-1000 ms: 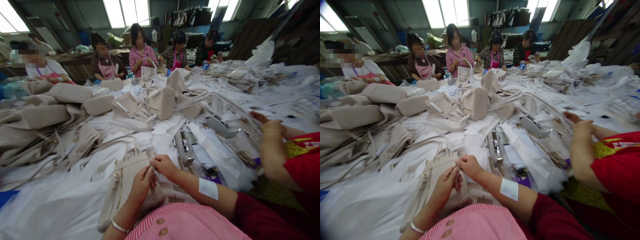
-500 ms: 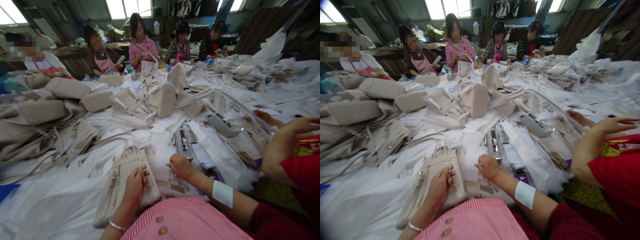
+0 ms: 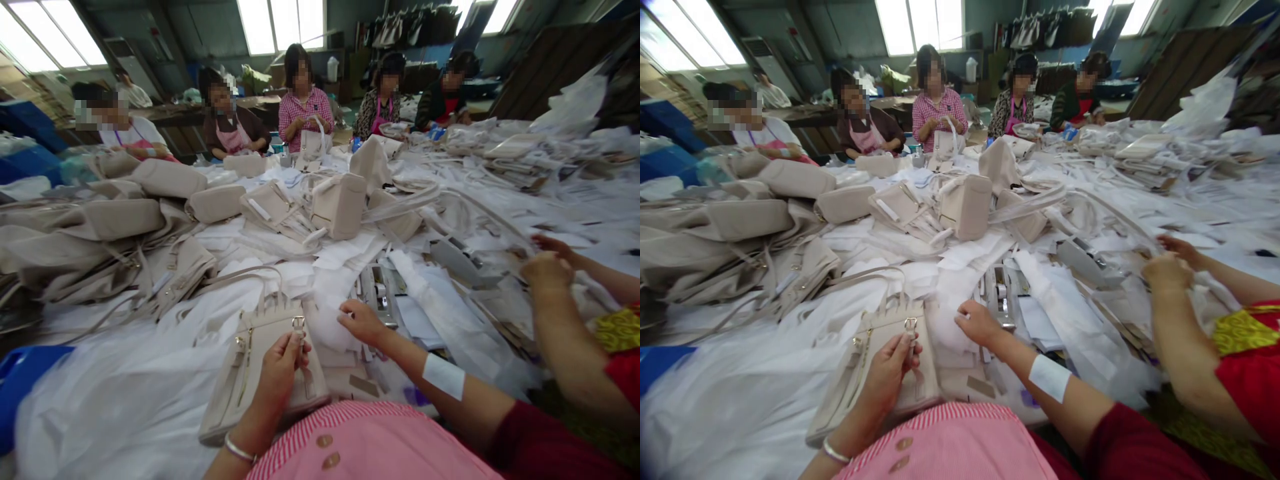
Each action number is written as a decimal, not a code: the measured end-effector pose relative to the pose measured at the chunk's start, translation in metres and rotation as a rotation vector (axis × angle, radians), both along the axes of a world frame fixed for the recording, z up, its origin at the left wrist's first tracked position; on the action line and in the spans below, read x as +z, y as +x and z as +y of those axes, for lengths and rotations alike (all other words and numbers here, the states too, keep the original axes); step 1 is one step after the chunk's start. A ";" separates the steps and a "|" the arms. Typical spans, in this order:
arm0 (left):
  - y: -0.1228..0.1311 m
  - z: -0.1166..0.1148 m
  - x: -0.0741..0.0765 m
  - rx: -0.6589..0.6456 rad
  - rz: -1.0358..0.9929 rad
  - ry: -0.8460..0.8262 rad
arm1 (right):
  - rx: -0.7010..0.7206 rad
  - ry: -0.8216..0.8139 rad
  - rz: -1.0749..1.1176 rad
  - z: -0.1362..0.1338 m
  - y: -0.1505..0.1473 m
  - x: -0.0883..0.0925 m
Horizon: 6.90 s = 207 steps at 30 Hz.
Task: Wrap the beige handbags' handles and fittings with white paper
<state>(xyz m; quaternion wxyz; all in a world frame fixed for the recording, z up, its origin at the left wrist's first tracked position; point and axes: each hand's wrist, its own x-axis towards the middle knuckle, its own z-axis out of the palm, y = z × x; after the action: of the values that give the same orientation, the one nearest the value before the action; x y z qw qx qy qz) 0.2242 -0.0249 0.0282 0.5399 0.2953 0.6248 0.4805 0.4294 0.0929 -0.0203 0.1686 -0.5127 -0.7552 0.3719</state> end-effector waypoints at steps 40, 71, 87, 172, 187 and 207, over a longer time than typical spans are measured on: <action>-0.017 0.019 -0.010 -0.142 -0.136 0.106 | -0.141 -0.559 0.801 -0.031 -0.073 0.035; 0.009 0.007 -0.002 -0.235 0.460 0.313 | 0.294 0.079 0.528 -0.004 -0.059 0.050; 0.008 0.009 0.000 -0.219 0.595 0.276 | -0.566 0.040 0.174 0.030 0.070 0.041; -0.002 0.007 -0.008 -0.243 -0.403 0.145 | 0.045 -0.322 0.633 -0.045 -0.050 0.042; -0.013 0.001 0.010 -0.602 0.166 0.114 | -0.051 -0.234 0.630 -0.031 -0.036 0.050; 0.005 -0.007 0.003 -0.467 0.398 0.241 | -0.051 -0.472 0.524 -0.064 -0.046 0.025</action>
<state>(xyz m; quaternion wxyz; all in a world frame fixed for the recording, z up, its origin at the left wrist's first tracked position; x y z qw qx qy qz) 0.2295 -0.0321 0.0310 0.4640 0.5804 0.5720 0.3474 0.3836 0.0292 0.0045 0.2428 -0.4433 -0.5665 0.6509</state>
